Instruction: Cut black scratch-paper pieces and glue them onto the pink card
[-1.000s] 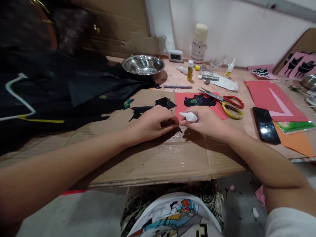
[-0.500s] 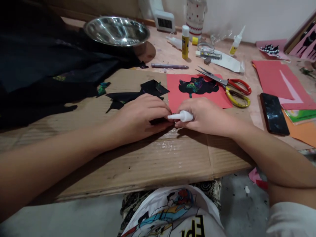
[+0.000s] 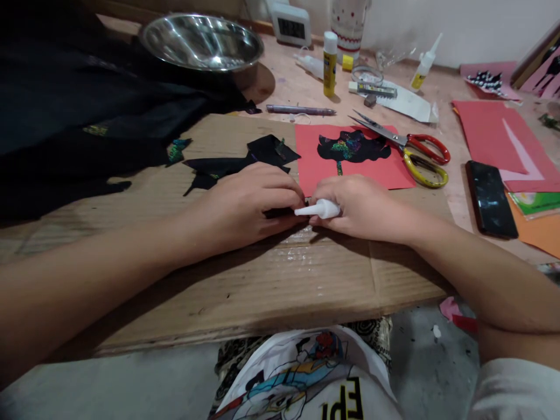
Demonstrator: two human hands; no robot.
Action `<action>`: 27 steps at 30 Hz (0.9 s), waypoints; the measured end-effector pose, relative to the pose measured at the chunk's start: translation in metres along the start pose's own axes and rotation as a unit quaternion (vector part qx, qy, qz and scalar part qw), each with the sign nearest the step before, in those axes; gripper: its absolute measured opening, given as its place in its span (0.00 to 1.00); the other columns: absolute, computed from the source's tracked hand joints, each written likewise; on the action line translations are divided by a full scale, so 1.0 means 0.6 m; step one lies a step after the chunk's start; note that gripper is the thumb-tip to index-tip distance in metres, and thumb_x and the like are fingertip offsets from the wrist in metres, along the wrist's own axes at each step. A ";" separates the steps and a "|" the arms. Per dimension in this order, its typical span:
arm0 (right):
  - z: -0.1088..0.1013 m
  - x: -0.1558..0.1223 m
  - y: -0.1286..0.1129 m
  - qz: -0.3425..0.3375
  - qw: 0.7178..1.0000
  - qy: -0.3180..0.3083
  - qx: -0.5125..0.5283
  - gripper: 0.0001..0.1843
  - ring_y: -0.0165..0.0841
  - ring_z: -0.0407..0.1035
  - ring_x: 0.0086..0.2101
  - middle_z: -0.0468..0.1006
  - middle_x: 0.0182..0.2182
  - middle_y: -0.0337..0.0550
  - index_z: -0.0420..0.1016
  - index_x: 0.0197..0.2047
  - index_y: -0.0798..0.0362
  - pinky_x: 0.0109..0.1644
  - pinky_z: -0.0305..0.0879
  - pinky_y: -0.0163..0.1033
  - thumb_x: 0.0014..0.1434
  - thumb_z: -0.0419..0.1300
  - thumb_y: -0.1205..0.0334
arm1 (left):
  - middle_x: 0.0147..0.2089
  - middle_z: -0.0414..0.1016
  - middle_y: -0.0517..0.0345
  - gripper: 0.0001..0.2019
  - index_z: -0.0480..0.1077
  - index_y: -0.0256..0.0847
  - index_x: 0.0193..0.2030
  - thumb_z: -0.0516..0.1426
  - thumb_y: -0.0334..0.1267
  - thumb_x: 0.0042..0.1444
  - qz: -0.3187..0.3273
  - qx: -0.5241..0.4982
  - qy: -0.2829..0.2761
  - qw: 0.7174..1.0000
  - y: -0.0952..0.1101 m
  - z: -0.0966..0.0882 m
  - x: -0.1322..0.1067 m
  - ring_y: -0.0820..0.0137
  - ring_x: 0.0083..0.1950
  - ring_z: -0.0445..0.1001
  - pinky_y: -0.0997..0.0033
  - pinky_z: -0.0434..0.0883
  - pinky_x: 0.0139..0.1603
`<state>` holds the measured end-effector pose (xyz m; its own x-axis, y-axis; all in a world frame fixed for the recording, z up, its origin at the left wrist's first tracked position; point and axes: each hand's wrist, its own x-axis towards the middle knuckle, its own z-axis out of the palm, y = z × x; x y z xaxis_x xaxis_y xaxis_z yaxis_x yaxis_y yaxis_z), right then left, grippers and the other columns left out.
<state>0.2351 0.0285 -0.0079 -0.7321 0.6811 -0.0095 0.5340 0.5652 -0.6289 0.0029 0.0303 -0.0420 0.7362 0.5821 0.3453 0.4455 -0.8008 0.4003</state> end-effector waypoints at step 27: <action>-0.004 -0.001 -0.008 0.009 0.998 -0.034 -0.053 0.03 0.32 0.72 0.34 0.81 0.35 0.42 0.80 0.38 0.54 0.37 0.58 0.36 0.63 0.64 0.64 | 0.44 0.81 0.56 0.10 0.82 0.47 0.45 0.64 0.48 0.63 0.029 0.014 -0.049 0.998 -0.004 -0.013 -0.001 0.63 0.49 0.77 0.63 0.68 0.53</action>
<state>0.2340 0.0267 -0.0031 -0.7469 0.6606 -0.0754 0.5867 0.6014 -0.5424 -0.0027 0.0327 -0.0362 0.8072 0.5189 0.2812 0.4138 -0.8373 0.3574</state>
